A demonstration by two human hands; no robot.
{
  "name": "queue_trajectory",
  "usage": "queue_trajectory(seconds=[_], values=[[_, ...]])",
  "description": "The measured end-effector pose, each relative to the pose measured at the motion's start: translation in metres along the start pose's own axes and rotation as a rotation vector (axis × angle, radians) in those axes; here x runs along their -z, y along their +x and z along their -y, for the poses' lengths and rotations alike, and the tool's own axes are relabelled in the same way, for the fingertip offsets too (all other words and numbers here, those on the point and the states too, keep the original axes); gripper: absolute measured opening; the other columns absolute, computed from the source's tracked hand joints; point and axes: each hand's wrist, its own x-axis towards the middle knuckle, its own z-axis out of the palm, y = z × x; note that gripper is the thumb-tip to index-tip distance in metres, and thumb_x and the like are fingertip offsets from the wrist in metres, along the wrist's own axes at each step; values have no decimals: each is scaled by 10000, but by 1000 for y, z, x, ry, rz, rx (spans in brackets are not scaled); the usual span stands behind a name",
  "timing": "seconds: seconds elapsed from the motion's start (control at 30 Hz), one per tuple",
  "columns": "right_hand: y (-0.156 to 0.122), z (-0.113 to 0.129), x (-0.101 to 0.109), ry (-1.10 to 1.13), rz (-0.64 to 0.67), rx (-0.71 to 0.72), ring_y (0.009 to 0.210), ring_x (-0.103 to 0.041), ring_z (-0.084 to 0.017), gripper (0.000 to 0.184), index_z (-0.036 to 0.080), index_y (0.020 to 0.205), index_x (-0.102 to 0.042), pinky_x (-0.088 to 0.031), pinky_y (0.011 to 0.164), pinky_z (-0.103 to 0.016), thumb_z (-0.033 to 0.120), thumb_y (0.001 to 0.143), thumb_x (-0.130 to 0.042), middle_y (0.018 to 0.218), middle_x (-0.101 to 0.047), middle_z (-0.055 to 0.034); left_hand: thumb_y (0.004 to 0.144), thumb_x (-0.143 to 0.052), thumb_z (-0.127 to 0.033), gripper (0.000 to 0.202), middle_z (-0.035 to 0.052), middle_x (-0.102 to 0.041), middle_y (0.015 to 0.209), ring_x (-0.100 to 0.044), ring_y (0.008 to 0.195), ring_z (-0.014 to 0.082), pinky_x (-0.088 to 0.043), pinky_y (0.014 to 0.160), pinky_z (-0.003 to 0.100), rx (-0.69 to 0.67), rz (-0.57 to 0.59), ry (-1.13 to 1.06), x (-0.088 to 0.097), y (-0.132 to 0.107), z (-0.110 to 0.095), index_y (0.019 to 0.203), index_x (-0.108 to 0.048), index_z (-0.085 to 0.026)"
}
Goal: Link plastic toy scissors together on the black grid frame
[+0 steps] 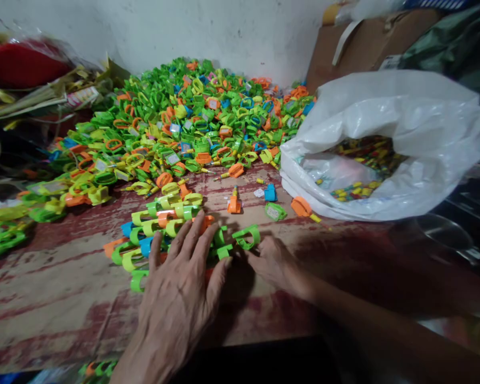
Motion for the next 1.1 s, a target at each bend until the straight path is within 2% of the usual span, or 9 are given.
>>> queue_trajectory(seconds=[0.1,0.2,0.33,0.53,0.7,0.77,0.83,0.93,1.1], values=[[-2,6,4,-75,22,135,745,-681,-180,95,182,821,-685,-487,733,-252,142,828,-599,801,-733,-56,1034,-268,-405,474,100,-471,1517,-491,1363,308,-338,1111,637,-14,-17,-6,1,0,-1,1400,-493,-206],[-4,7,5,-103,21,238,782,-678,-183,185,186,853,-658,-491,767,-256,55,772,-555,844,-728,-61,1029,-296,-383,450,105,-477,1512,-499,1357,302,-347,1106,631,-17,-33,-19,1,0,-2,1392,-491,-202],[-3,5,-5,-56,-11,315,721,-654,-175,220,189,866,-640,-491,709,-249,44,761,-511,806,-701,-50,1017,-339,-382,441,103,-475,1512,-492,1362,305,-325,1111,652,23,-35,-36,-1,0,-4,1401,-481,-217],[-7,3,-21,5,-151,446,846,-673,-216,320,180,988,-632,-540,807,-318,34,786,-430,920,-704,-88,984,-411,-401,457,87,-460,1525,-473,1377,312,-282,1155,649,74,-10,-99,0,2,-8,1395,-504,-223],[-14,-12,-34,-121,-218,477,975,-689,-236,505,186,1177,-627,-567,904,-359,9,770,-387,1050,-721,-110,970,-480,-387,472,82,-433,1547,-406,1415,371,-329,1116,672,104,-45,-50,0,3,-11,1433,-494,-295],[-14,-20,-43,-118,-267,442,1028,-681,-246,572,191,1245,-610,-564,939,-388,11,760,-365,1116,-713,-116,952,-521,-313,496,38,-426,1556,-362,1439,378,-295,1132,682,47,-58,-45,-1,3,-10,1442,-477,-375],[-13,-25,-50,-103,-277,400,1055,-674,-255,611,191,1282,-594,-563,951,-406,19,744,-361,1150,-705,-120,951,-509,-238,499,4,-465,1530,-394,1427,345,-249,1162,678,-50,-23,-85,-1,4,-8,1421,-493,-407],[-9,-23,-50,-89,-230,409,1069,-674,-256,577,173,1282,-591,-566,943,-399,39,768,-366,1154,-706,-132,982,-447,-210,427,-3,-539,1469,-455,1394,297,-232,1178,670,-83,40,-170,-1,5,-6,1362,-558,-369],[-4,-16,-41,-30,-177,422,1034,-686,-260,506,169,1265,-598,-569,922,-406,105,812,-384,1107,-723,-136,1011,-433,-276,365,-6,-552,1459,-413,1425,269,-186,1208,646,-60,55,-240,0,5,-4,1339,-580,-337]])
